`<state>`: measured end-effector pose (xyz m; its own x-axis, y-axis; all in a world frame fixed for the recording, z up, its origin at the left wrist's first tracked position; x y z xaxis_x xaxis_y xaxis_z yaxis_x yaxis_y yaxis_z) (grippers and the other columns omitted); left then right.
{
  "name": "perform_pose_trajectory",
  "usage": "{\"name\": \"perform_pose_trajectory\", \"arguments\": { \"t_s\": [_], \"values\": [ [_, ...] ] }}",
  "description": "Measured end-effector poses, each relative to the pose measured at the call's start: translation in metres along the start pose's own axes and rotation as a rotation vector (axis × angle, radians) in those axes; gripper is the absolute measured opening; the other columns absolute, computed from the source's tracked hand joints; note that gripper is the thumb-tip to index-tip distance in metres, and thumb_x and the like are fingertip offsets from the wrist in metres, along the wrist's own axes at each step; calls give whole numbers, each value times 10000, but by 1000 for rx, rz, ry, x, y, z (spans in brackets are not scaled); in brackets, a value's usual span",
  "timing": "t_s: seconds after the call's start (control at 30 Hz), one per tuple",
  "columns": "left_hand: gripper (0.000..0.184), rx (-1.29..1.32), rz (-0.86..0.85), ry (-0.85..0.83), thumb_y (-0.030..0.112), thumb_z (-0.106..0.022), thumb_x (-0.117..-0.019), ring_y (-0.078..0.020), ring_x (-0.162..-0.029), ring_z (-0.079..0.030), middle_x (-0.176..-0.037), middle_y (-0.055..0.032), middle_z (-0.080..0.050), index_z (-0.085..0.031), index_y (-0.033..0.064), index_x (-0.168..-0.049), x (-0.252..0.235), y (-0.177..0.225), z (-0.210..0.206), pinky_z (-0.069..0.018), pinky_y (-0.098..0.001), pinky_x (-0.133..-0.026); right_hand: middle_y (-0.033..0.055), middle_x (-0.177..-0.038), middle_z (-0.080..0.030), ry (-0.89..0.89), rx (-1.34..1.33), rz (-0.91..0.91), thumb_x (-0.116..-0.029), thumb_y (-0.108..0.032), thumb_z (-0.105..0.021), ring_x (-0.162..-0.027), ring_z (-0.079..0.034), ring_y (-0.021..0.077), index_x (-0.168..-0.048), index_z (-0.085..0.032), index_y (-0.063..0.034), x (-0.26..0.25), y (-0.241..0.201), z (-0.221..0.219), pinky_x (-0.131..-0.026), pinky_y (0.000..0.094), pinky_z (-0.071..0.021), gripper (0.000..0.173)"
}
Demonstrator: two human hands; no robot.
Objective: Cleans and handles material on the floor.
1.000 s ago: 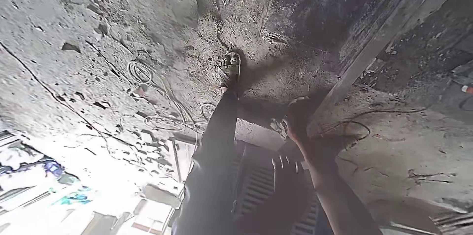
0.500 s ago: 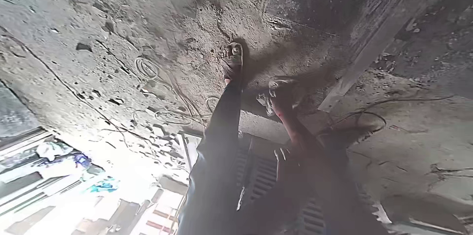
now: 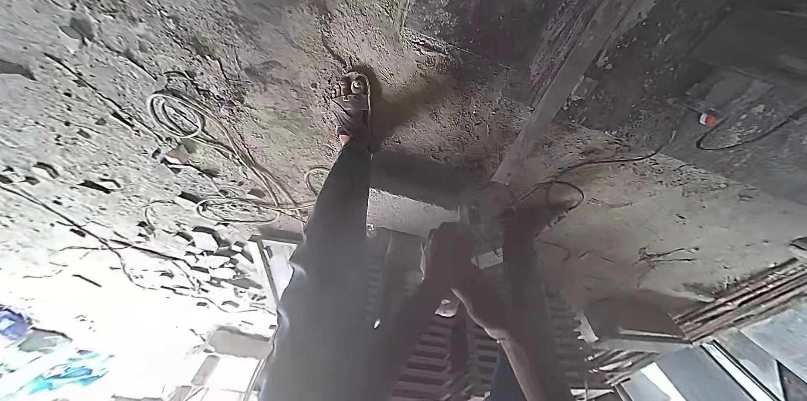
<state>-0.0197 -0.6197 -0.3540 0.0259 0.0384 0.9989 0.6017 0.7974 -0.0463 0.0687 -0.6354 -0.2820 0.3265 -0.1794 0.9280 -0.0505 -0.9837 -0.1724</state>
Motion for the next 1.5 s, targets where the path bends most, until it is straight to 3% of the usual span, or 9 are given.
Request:
{"name": "perform_pose_trajectory", "arguments": {
  "t_s": [0.3,0.47,0.6,0.67,0.87,0.97,1.07,1.2,1.5],
  "values": [
    [410,44,292,72,437,-501,-1054,-317,-1124,-662,-1135,-159,-705,-710,89,-1116,16,-10,-8,-515,-552,-949,92,-959,-746,611,-326,41,-813,121,-683,-859,-724,113,-1088,-686,60,27,53,27,-805,279,-621,282],
    [629,36,315,91,601,-411,-1050,-367,-1117,-666,-1125,-203,-709,-716,55,-1124,6,-20,-19,-508,-602,-950,118,-1240,-665,688,-143,158,-641,-215,-939,-1081,-667,166,-1432,-517,-48,24,50,70,-898,333,-596,912],
    [867,370,201,-150,727,-192,-1025,-353,-1296,-557,-1382,-243,-583,-564,41,-1402,20,-5,-55,-454,-576,-1061,205,-1313,-635,406,-136,234,-942,-218,-719,-1146,-645,129,-1421,-490,99,17,14,60,-951,271,-553,619],
    [910,433,219,-258,764,-171,-1000,-319,-1411,-473,-1534,-214,-473,-430,78,-1539,29,-6,-67,-410,-547,-1136,178,-1178,-663,517,-125,-356,-1051,-63,-554,-1019,-614,133,-1294,-592,91,40,-57,52,-965,260,-480,290],
    [661,-111,-209,-412,435,-346,-1107,-286,-1579,-203,-1673,-181,-290,-240,43,-1628,21,22,-95,-21,-535,-1288,271,-1361,-623,587,399,-200,-1074,-104,-501,-1274,-608,297,-1398,-548,112,9,-34,106,-1119,363,-445,392],
    [792,-203,8,-337,652,-340,-1047,-325,-1338,-569,-1430,-200,-581,-328,66,-1580,31,26,-83,-435,-558,-1124,228,-1236,-673,675,362,-82,-1090,-178,-505,-1136,-653,289,-1341,-613,46,-20,-93,145,-1020,430,-499,353],
    [858,-359,167,-397,710,-264,-1030,-384,-1082,-657,-1113,-257,-669,-649,-45,-1162,34,16,-76,-500,-585,-930,199,-1302,-640,900,596,483,-1066,-409,-530,-1174,-640,320,-1403,-614,-85,-72,-188,170,-983,516,-540,475],
    [793,-400,48,-306,713,-361,-1003,-324,-1280,-607,-1383,-160,-620,-551,77,-1436,32,32,-59,-496,-583,-1030,291,-1540,-443,1161,813,989,-1052,-373,-520,-1429,-456,383,-1472,-567,-80,-126,-381,202,-1149,477,-430,515],
    [760,-271,-7,-291,715,-382,-992,-316,-1261,-609,-1349,-146,-626,-579,102,-1396,48,62,-11,-506,-578,-1013,304,-1543,-433,1093,1198,455,-927,-294,-666,-1380,-492,474,-1610,-312,-78,-236,-440,259,-1070,634,-451,798]
  ]
}}
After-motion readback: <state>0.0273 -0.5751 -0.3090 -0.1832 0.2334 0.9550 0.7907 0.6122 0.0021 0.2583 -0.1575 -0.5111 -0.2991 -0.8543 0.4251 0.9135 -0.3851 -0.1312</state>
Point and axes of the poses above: each hand's wrist, its own x-axis away from the middle knuckle, its own z-axis out of the back of the hand, y = z × x, the point moved 8 cm from there along -x, towards the middle knuckle
